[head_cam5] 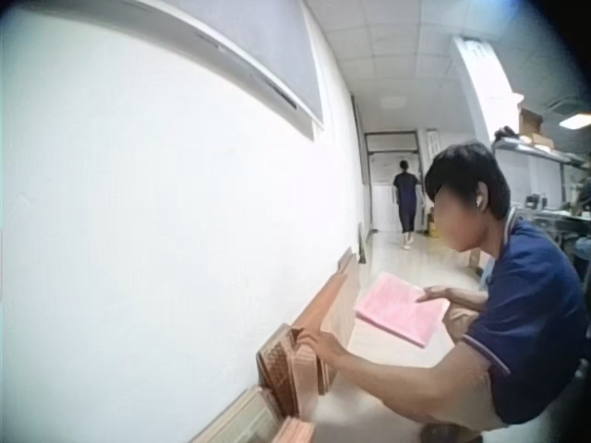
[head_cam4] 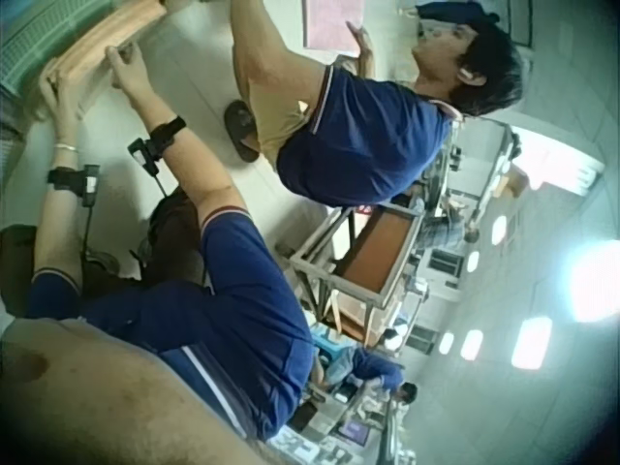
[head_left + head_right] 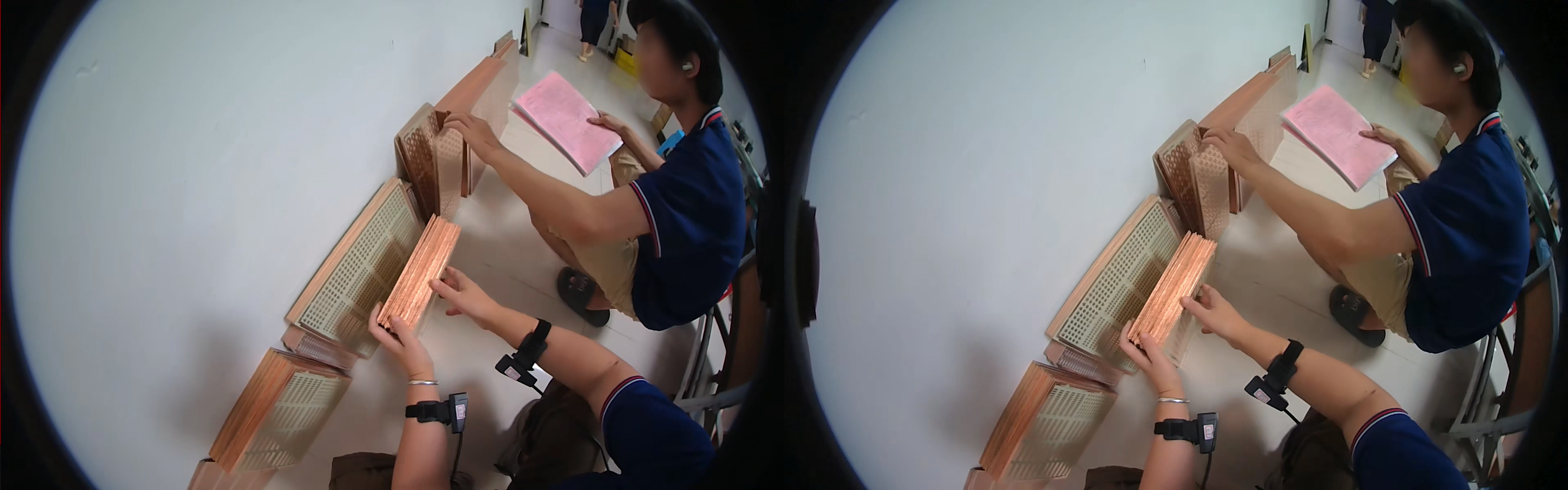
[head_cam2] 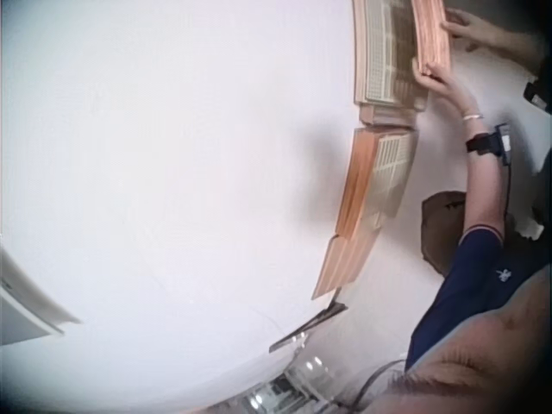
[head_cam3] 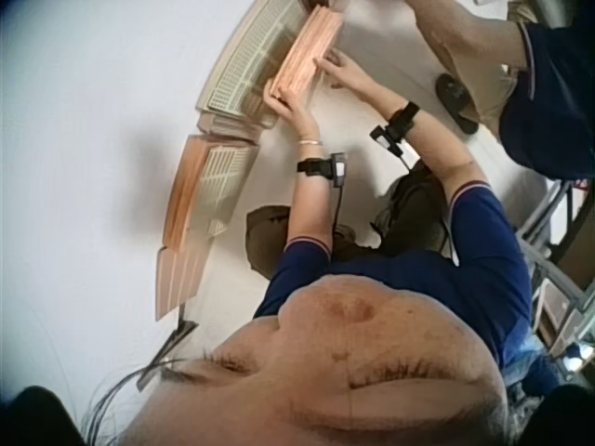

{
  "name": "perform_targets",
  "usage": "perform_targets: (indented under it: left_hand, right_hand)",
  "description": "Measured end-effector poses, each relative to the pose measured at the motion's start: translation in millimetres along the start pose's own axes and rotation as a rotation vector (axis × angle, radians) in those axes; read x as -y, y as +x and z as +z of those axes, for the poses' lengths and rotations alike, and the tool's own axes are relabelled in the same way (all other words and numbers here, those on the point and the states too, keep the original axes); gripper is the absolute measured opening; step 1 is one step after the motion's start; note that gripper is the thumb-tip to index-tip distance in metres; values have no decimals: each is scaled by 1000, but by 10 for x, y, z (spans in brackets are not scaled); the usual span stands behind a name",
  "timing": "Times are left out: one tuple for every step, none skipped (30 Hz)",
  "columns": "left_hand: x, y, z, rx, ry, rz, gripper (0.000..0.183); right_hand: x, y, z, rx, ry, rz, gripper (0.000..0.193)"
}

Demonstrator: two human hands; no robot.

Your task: Inspecting and sorting copper-colored metal grid sheets arranged on the floor.

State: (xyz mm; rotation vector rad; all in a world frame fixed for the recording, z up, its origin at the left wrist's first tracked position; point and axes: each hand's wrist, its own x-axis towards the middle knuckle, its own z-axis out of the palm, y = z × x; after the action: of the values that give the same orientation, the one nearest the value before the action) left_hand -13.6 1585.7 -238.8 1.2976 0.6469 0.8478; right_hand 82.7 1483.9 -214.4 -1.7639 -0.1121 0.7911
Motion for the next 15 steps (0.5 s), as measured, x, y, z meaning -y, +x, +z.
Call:
perform_targets:
  left_hand:
    - [25, -12, 6, 4, -3, -11, 40]
    - [39, -16, 3, 8, -7, -21, 37]
    - [43, -14, -9, 6, -8, -19, 37]
    - [52, -17, -10, 4, -14, -24, 36]
    - [57, -17, -11, 2, -21, -28, 35]
    - [52, -14, -11, 4, -25, -27, 35]
    - [31, -19, -6, -8, -17, -16, 34]
    - [18, -23, -1, -21, -10, -6, 33]
    - [17, -25, 3, -19, -13, -6, 33]
    - [15, -25, 3, -20, -6, -3, 33]
    - [14, -27, 5, -21, 1, 1, 33]
    - [14, -31, 6, -20, -1, 1, 33]
    - [15, -33, 4, -22, -16, -1, 33]
    - [15, -33, 3, -25, -30, -3, 33]
    - [10, -31, 2, -23, -31, -1, 33]
  right_hand:
    - [4, -9, 36, -23, 42, 0, 93]
    - [12, -18, 61, -46, 84, -1, 98]
    - [28, -28, 76, -45, 83, -3, 98]
    - [41, -40, 76, -11, 116, -9, 100]
    - [47, -46, 77, 23, 148, -15, 101]
    - [41, -41, 84, 19, 147, -18, 101]
    - [37, -40, 91, 12, 146, -14, 101]
    - [40, -43, 95, 4, 146, -10, 101]
    - [45, -55, 94, 1, 145, -11, 101]
    - [71, -79, 99, -3, 146, -12, 101]
    - [87, -93, 101, -6, 148, -13, 101]
    - [88, -95, 103, -7, 146, -14, 101]
    - [84, -95, 108, -10, 148, -15, 101]
    - [78, -95, 113, -13, 150, -15, 101]
    - [75, -92, 121, -14, 151, -17, 101]
